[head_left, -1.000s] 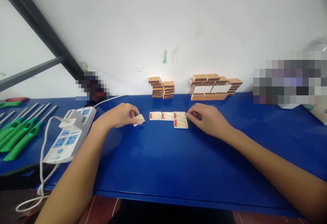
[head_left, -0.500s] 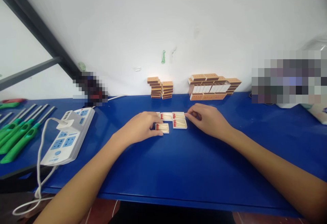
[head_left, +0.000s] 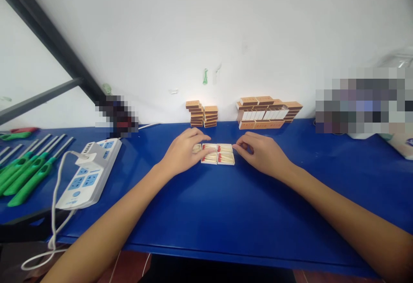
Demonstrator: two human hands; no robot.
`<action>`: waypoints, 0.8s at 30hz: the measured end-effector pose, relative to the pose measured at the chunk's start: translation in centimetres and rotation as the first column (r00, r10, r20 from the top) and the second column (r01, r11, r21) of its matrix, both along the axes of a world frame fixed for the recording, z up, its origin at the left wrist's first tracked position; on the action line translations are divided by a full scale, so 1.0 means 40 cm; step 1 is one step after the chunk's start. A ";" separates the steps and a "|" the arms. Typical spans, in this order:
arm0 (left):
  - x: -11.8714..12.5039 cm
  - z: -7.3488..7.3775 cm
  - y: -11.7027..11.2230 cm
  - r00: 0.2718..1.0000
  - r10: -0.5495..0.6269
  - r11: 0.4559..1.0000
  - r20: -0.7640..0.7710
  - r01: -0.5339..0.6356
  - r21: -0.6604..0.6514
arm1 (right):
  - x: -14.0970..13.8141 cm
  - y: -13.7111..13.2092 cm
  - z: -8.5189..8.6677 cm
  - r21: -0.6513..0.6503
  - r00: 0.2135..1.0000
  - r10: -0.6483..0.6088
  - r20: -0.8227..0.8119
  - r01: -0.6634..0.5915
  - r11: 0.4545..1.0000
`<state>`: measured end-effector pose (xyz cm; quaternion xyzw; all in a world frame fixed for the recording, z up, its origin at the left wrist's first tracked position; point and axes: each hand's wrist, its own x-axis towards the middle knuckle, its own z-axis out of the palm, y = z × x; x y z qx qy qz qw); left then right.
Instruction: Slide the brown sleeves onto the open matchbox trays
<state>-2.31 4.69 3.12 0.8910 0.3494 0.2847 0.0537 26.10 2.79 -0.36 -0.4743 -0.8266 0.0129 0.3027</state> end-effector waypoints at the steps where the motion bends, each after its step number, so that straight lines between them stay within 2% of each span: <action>1: 0.001 0.010 0.022 0.999 0.023 0.998 0.025 -0.025 0.056 | 0.002 0.001 -0.001 0.013 1.000 -0.002 0.004 0.002 1.000; 5: -0.005 0.065 0.144 0.986 0.165 0.949 -0.012 -0.156 0.273 | 0.009 0.007 -0.005 0.042 1.000 -0.013 0.024 0.012 0.999; 7: -0.012 0.093 0.207 0.975 0.218 0.928 -0.050 -0.191 0.320 | 0.011 0.009 -0.006 0.044 0.999 -0.019 0.037 0.017 0.999; 9: -0.015 0.115 0.260 0.964 0.237 0.930 -0.122 -0.189 0.314 | 0.011 0.010 -0.005 0.044 0.999 -0.022 0.047 0.020 0.999; 12: -0.008 0.132 0.313 0.949 0.197 0.966 -0.247 -0.144 0.216 | 0.010 0.009 -0.002 0.045 0.998 -0.026 0.056 0.023 0.999; 16: 0.004 0.125 0.336 0.931 0.198 0.971 -0.306 -0.144 0.189 | 0.009 0.008 -0.002 0.046 0.997 -0.032 0.070 0.029 0.999; 20: 0.001 0.110 0.331 0.939 0.215 0.969 -0.270 -0.171 0.179 | 0.008 0.010 -0.004 0.035 0.996 -0.035 0.079 0.032 0.999; 24: -0.008 0.113 0.324 0.927 0.236 0.969 -0.291 -0.203 0.141 | 0.007 0.010 -0.006 0.024 0.996 -0.031 0.082 0.029 0.999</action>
